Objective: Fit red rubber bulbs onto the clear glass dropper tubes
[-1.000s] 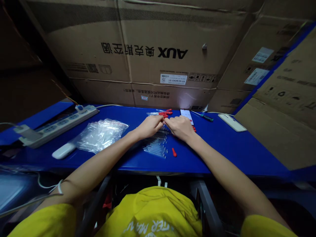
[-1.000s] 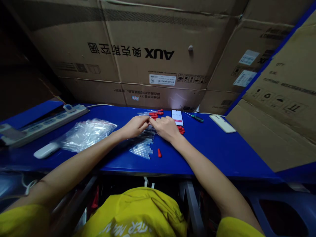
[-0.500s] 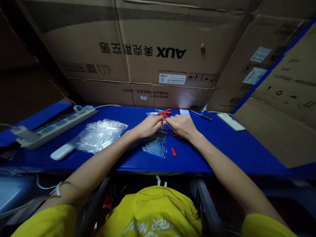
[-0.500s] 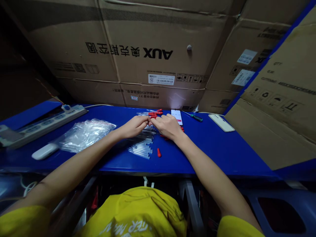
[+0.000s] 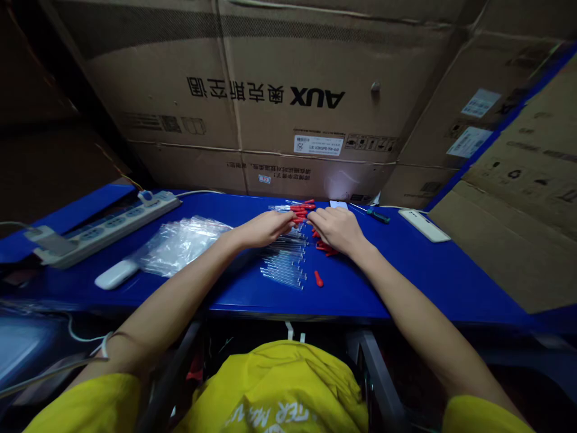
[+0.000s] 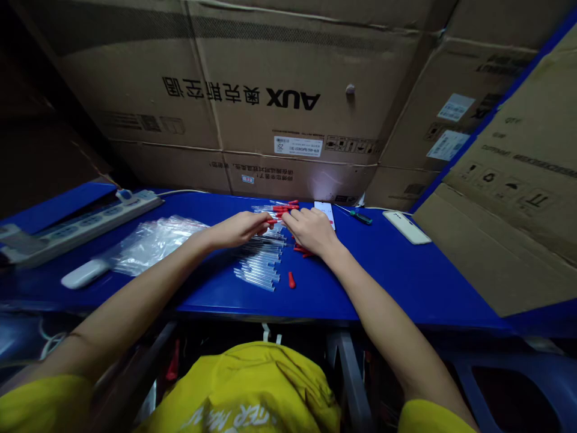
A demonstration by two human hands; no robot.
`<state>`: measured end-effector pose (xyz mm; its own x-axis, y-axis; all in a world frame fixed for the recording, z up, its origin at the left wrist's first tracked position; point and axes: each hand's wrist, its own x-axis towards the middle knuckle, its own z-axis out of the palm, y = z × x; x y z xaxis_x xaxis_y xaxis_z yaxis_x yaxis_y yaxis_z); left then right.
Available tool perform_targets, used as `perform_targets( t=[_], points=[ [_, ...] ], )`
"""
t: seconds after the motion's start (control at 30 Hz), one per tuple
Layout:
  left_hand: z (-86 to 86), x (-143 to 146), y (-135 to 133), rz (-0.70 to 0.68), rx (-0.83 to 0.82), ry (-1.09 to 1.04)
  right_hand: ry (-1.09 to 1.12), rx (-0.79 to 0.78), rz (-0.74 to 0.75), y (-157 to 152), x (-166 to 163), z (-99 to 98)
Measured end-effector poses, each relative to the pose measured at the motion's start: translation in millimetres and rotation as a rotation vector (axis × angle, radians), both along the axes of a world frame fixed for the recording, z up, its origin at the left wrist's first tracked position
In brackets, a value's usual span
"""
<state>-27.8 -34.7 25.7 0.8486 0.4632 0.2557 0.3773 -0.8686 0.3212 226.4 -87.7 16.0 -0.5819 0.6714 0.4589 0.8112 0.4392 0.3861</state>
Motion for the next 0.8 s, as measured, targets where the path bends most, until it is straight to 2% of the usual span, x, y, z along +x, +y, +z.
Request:
perform_targets(
  t=[0.3,0.43,0.67,0.8],
  points=[
    [4.0,1,-6,0.186,0.211,0.058,0.043,-0.013,-0.014,-1,-12,-1.7],
    [3.4,5,-9,0.283,0.269,-0.021,0.102,-0.082,-0.113,-2,-20,-3.9],
    [9.8,10,-8,0.261,0.124,-0.144,0.132,-0.135,-0.145,-2,-16,1.0],
    [10.5,10,-5,0.302,0.095,-0.189,0.169,-0.166,-0.162,-1,-15,1.6]
  ],
)
